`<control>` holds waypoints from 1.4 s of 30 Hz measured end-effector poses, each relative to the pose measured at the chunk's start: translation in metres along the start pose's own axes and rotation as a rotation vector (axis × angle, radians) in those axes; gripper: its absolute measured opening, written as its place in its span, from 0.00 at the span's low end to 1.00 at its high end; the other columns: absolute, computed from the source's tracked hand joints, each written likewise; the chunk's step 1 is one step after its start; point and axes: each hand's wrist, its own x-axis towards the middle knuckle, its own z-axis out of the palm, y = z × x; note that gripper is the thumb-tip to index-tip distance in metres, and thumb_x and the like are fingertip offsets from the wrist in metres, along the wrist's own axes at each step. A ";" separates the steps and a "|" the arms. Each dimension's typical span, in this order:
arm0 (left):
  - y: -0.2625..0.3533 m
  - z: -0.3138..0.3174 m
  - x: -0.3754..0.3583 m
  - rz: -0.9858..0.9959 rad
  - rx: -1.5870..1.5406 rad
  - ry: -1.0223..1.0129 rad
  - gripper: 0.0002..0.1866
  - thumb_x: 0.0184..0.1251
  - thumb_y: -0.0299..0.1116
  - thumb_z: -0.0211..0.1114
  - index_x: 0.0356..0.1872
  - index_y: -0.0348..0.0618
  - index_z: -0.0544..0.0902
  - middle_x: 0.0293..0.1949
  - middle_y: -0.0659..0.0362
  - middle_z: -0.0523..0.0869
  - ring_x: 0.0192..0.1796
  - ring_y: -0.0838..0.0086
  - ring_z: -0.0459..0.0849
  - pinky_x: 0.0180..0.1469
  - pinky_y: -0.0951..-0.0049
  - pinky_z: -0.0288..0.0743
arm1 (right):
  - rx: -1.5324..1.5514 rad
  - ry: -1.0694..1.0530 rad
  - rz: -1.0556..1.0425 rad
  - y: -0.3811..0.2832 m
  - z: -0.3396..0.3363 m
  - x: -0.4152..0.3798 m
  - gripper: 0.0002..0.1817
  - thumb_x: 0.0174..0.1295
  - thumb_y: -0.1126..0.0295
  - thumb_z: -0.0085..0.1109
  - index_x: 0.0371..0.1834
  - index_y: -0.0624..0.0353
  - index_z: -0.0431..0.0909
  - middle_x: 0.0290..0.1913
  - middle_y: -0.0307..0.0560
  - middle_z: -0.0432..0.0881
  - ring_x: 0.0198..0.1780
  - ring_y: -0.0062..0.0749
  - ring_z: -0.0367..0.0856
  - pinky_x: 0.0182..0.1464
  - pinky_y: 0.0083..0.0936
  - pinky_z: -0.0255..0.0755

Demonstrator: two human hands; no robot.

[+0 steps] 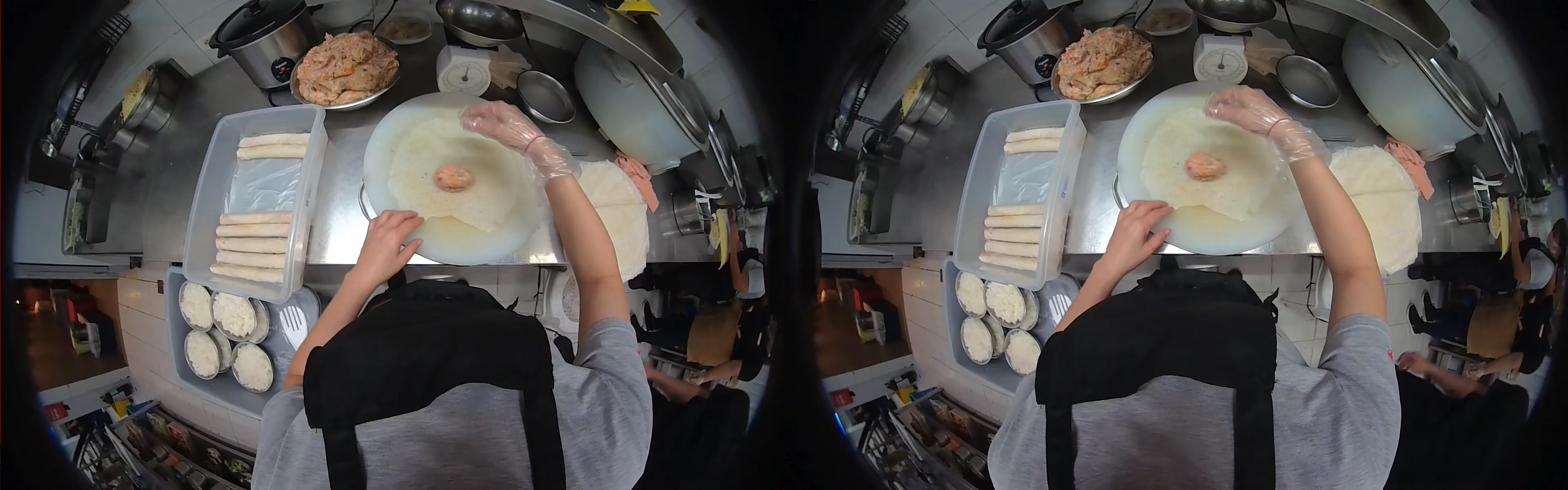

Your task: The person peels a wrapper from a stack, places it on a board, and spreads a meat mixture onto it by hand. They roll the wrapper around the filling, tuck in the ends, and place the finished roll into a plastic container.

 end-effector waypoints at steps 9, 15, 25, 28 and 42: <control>0.013 0.033 0.021 0.074 -0.052 -0.027 0.18 0.51 0.30 0.65 0.46 0.39 0.79 0.52 0.54 0.76 0.55 0.59 0.72 0.55 0.62 0.65 | -0.474 0.215 -0.257 -0.001 0.112 -0.046 0.22 0.54 0.60 0.61 0.49 0.59 0.74 0.47 0.55 0.75 0.50 0.51 0.72 0.53 0.42 0.66; 0.013 0.031 0.019 0.095 -0.032 -0.037 0.19 0.51 0.30 0.65 0.46 0.40 0.79 0.51 0.55 0.76 0.55 0.60 0.72 0.55 0.62 0.65 | -0.475 0.364 -0.079 0.018 0.115 -0.052 0.22 0.55 0.55 0.59 0.46 0.59 0.74 0.44 0.50 0.74 0.49 0.47 0.72 0.50 0.43 0.67; 0.009 0.030 0.018 0.116 -0.037 -0.054 0.21 0.51 0.29 0.65 0.49 0.41 0.77 0.53 0.55 0.75 0.56 0.61 0.70 0.56 0.63 0.64 | -0.395 0.454 -0.226 0.007 0.082 -0.046 0.32 0.50 0.48 0.62 0.52 0.60 0.73 0.47 0.57 0.73 0.50 0.51 0.71 0.55 0.41 0.65; 0.007 0.030 0.018 0.131 -0.030 -0.026 0.21 0.50 0.29 0.65 0.49 0.42 0.77 0.53 0.55 0.75 0.56 0.60 0.70 0.56 0.62 0.64 | -0.549 0.164 -0.207 0.005 0.087 -0.040 0.28 0.51 0.51 0.61 0.50 0.59 0.74 0.45 0.54 0.74 0.49 0.49 0.72 0.53 0.39 0.66; -0.001 0.023 0.013 0.055 -0.072 0.141 0.22 0.52 0.30 0.64 0.51 0.38 0.75 0.54 0.52 0.74 0.57 0.58 0.70 0.57 0.61 0.64 | -0.622 0.066 -0.292 0.002 0.081 -0.070 0.41 0.56 0.59 0.58 0.69 0.66 0.51 0.70 0.60 0.54 0.69 0.56 0.54 0.69 0.41 0.50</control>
